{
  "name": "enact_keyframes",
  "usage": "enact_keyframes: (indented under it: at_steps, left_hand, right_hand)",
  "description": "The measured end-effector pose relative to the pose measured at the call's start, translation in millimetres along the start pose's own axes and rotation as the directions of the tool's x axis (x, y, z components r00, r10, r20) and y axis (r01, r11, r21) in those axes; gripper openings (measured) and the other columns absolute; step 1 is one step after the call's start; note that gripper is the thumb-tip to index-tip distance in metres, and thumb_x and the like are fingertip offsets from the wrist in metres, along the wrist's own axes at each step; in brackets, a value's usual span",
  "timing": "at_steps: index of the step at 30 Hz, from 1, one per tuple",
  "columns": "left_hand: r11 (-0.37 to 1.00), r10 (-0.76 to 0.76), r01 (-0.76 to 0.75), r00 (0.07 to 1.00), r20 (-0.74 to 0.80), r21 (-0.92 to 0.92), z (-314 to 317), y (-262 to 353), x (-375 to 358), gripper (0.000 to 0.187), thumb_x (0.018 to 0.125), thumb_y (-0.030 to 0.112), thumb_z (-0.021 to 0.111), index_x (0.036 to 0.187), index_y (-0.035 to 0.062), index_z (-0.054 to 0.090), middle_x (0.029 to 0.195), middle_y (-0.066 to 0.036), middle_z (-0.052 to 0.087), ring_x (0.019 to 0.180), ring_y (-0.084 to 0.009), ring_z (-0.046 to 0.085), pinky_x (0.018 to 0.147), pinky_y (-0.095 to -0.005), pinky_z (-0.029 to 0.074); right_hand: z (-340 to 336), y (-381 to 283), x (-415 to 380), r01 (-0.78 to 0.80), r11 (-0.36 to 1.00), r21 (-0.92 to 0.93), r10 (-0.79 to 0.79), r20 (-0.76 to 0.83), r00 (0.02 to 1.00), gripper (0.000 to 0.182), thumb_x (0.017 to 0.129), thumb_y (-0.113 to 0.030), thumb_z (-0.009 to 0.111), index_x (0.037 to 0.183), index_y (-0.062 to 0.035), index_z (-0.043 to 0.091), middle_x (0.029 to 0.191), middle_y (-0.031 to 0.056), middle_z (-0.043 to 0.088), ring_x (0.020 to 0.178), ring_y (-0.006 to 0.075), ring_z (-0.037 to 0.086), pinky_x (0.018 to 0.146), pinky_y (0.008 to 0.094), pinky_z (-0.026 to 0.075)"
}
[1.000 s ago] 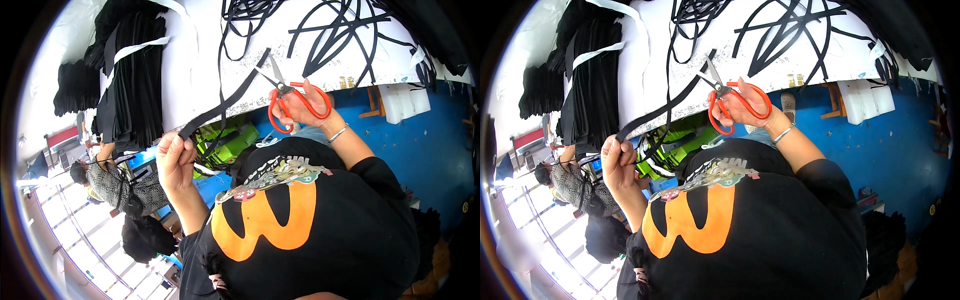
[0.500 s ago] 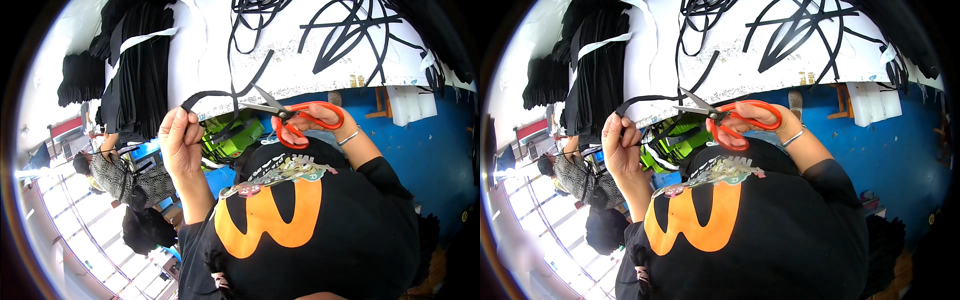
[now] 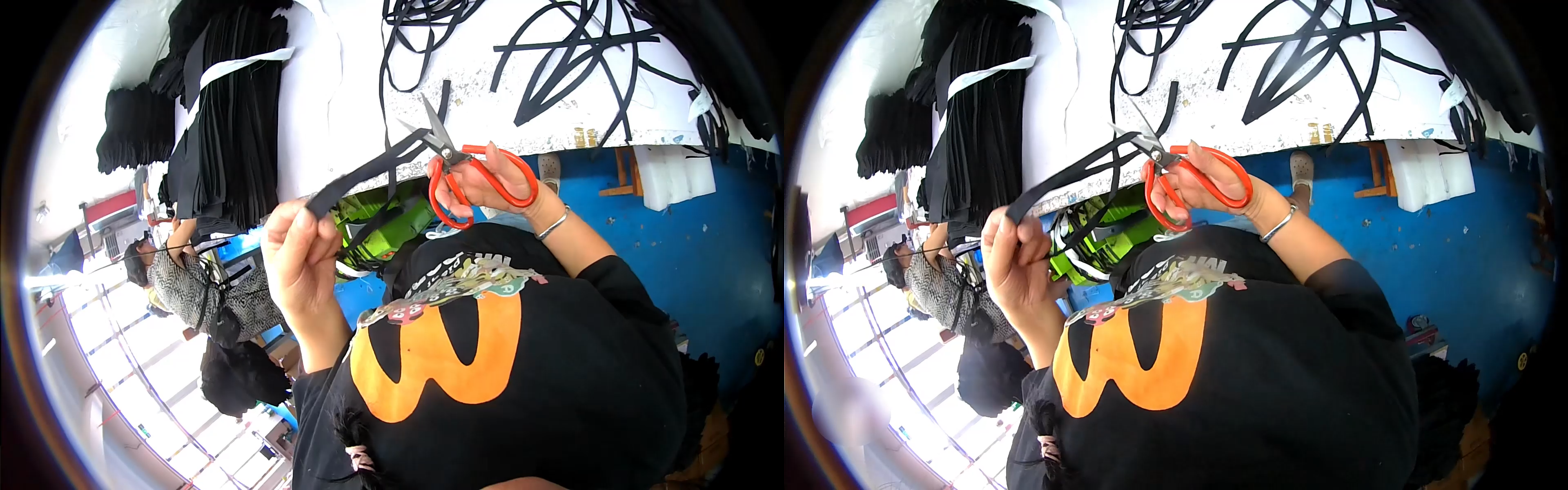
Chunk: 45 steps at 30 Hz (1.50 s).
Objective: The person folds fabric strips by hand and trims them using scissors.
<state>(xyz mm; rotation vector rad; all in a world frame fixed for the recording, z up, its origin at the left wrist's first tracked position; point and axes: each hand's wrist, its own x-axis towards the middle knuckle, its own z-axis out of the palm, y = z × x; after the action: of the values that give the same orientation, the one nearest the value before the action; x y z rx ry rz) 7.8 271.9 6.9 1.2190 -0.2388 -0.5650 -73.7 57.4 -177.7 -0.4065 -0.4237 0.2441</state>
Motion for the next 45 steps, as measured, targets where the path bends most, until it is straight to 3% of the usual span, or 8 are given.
enact_keyframes:
  at_steps: [3,9,12,13,24,30,38,45]
  left_hand:
    - [0.998,0.055,-0.056,0.994,0.093,0.003,-3.9,8.0,-9.8,0.016,0.088,0.012,0.059,0.091,-0.0043,0.059,0.067,-0.010,0.055,0.044,-0.0063,0.034,0.045,-0.0218,0.027]
    - [0.977,0.136,-0.094,0.965,0.225,-0.190,-29.5,27.3,-20.9,0.010,0.084,0.007,0.062,0.080,-0.0005,0.056,0.064,-0.007,0.055,0.048,-0.0095,0.045,0.043,-0.0198,0.032]
    - [0.973,0.171,-0.128,0.959,0.227,-0.193,-51.3,30.9,-21.7,0.012,0.085,0.010,0.063,0.080,0.0020,0.054,0.062,-0.004,0.054,0.047,-0.0073,0.045,0.042,-0.0190,0.032]
    - [0.987,0.138,-0.111,0.952,0.273,-0.112,-56.9,34.2,-20.9,0.011,0.089,0.015,0.060,0.081,0.0121,0.053,0.062,0.004,0.050,0.045,-0.0030,0.035,0.041,-0.0190,0.022]
    - [0.984,0.167,-0.151,0.970,0.178,-0.097,-110.9,38.8,-7.1,0.009,0.089,0.011,0.058,0.089,0.0038,0.053,0.068,-0.001,0.048,0.050,-0.0048,0.033,0.044,-0.0200,0.023]
    - [0.973,-0.020,0.063,0.981,-0.193,0.222,-156.6,21.9,22.2,0.011,0.089,0.009,0.059,0.096,0.0007,0.061,0.072,-0.005,0.060,0.044,-0.0030,0.030,0.042,-0.0173,0.023]
    - [0.906,-0.216,0.270,0.957,-0.193,0.326,-157.8,-15.7,67.4,0.012,0.088,0.011,0.061,0.094,0.0001,0.063,0.071,-0.004,0.061,0.041,-0.0025,0.029,0.040,-0.0189,0.021]
    - [0.894,-0.288,0.327,0.943,-0.166,0.305,-128.2,-45.3,87.9,0.011,0.086,0.009,0.063,0.090,-0.0018,0.065,0.071,-0.006,0.062,0.041,-0.0028,0.029,0.040,-0.0196,0.020]
  right_hand:
    - [-7.2,-5.9,-2.9,-0.031,0.999,-0.013,0.028,-0.191,0.981,0.090,0.079,-0.079,0.038,0.123,-0.0003,0.040,0.093,0.0122,0.056,0.068,0.0179,0.051,0.065,0.0271,0.040]
    - [-20.4,-20.3,-13.9,0.107,0.994,-0.001,-0.102,-0.322,0.941,0.080,0.082,-0.076,0.037,0.121,-0.0060,0.047,0.092,0.0117,0.059,0.068,0.0183,0.053,0.066,0.0281,0.042]
    - [-23.3,-30.4,-22.1,0.137,0.991,0.001,-0.127,-0.366,0.922,0.081,0.081,-0.076,0.038,0.121,-0.0063,0.047,0.091,0.0116,0.058,0.067,0.0183,0.053,0.066,0.0281,0.042]
    - [-22.6,-34.3,-24.7,0.146,0.989,-0.019,-0.142,-0.387,0.911,0.082,0.081,-0.076,0.038,0.121,-0.0062,0.047,0.092,0.0117,0.059,0.068,0.0183,0.053,0.066,0.0280,0.042]
    - [-18.5,-77.8,-54.0,0.132,0.969,-0.211,-0.214,-0.440,0.872,0.089,0.077,-0.079,0.040,0.126,-0.0047,0.042,0.096,0.0093,0.059,0.072,0.0163,0.052,0.068,0.0272,0.041]
    - [-4.7,-104.9,-68.4,0.094,0.837,-0.539,-0.326,-0.355,0.876,0.087,0.083,-0.075,0.036,0.125,0.0003,0.041,0.092,0.0106,0.058,0.069,0.0145,0.054,0.062,0.0283,0.042]
    - [31.0,-139.1,-90.0,-0.002,0.713,-0.701,-0.383,-0.392,0.837,0.100,0.074,-0.082,0.042,0.126,0.0032,0.040,0.087,0.0098,0.056,0.064,0.0124,0.053,0.060,0.0250,0.044]
    - [37.1,-156.0,-107.7,0.047,0.662,-0.748,-0.477,-0.372,0.797,0.092,0.078,-0.078,0.041,0.122,0.0020,0.044,0.066,0.0012,0.052,0.053,0.0071,0.052,0.057,0.0183,0.044]
